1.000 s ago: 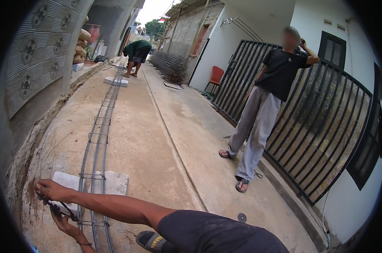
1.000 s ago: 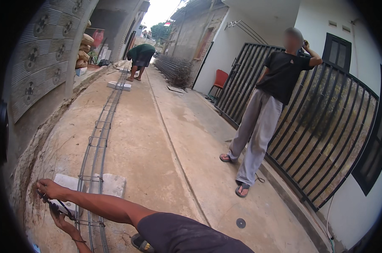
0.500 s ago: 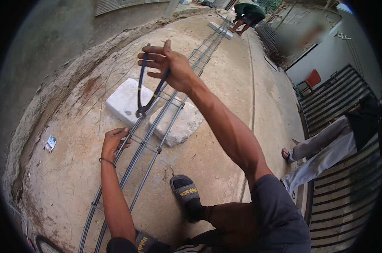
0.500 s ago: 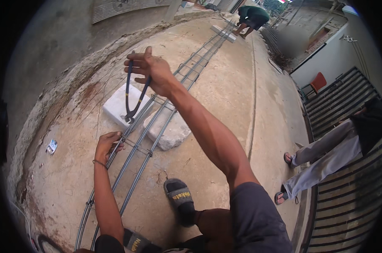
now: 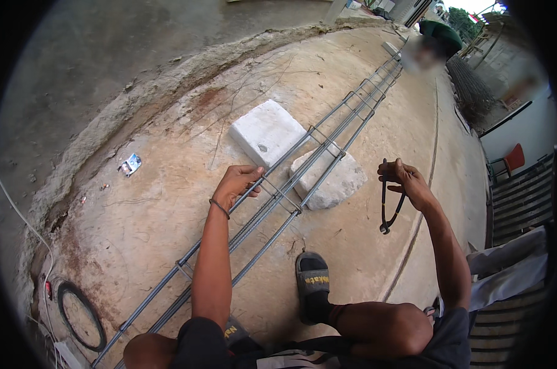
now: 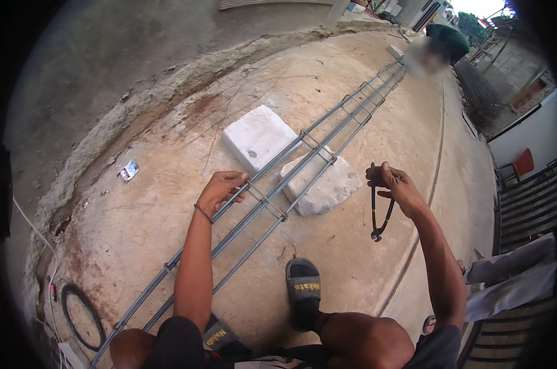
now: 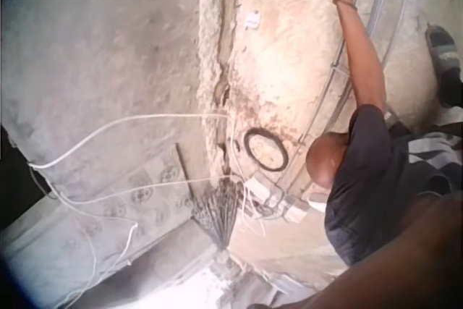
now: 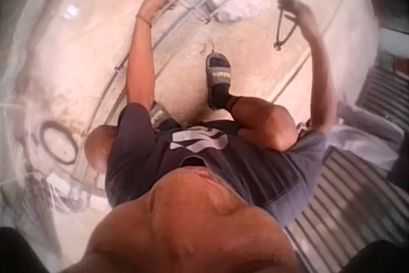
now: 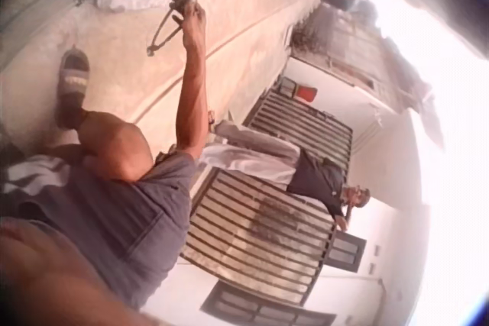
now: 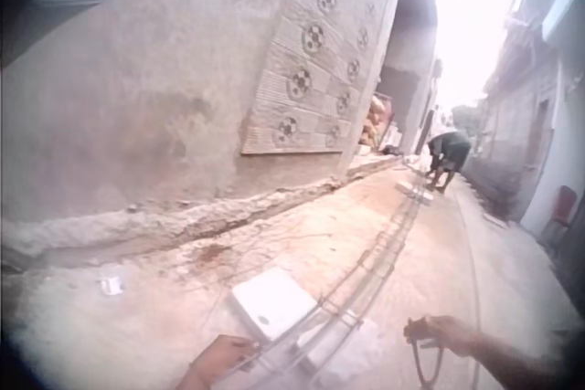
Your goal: The person constructs a rebar cage by wrapping wire around the steel bars and twisting the wire tight using pliers and by hand.
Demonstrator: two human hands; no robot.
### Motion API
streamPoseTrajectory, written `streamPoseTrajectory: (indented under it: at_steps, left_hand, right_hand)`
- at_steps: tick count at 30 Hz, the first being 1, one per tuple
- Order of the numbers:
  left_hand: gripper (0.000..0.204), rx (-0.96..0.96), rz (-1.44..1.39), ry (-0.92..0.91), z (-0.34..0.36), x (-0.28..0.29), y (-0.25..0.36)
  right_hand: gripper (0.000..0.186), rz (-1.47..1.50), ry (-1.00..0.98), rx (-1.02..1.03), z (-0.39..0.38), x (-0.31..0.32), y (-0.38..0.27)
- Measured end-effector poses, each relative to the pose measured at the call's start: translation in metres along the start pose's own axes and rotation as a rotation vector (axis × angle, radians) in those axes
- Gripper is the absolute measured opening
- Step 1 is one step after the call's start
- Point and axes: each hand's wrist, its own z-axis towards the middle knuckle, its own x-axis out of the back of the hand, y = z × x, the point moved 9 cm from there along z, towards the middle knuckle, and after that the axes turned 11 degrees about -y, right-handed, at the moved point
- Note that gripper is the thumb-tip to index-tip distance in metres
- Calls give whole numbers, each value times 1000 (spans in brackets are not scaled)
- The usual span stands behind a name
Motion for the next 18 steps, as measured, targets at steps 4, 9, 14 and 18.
streamPoseTrajectory:
  at_steps: [4, 9, 14, 18]
  left_hand:
    - [36, 3, 53, 39, 0, -2, 6]
    - [42, 76, -16, 49, 5, 0, -1]
    - [44, -42, 250, 139, 1, -9, 14]
    - [28, -112, 520, 290, -8, -8, 20]
  right_hand:
    - [69, 82, 11, -71, -21, -8, 70]
    - [66, 127, -5, -108, -19, -31, 146]
    - [61, 113, -91, -74, 9, -49, 181]
    - [58, 167, -101, -20, 48, -52, 198]
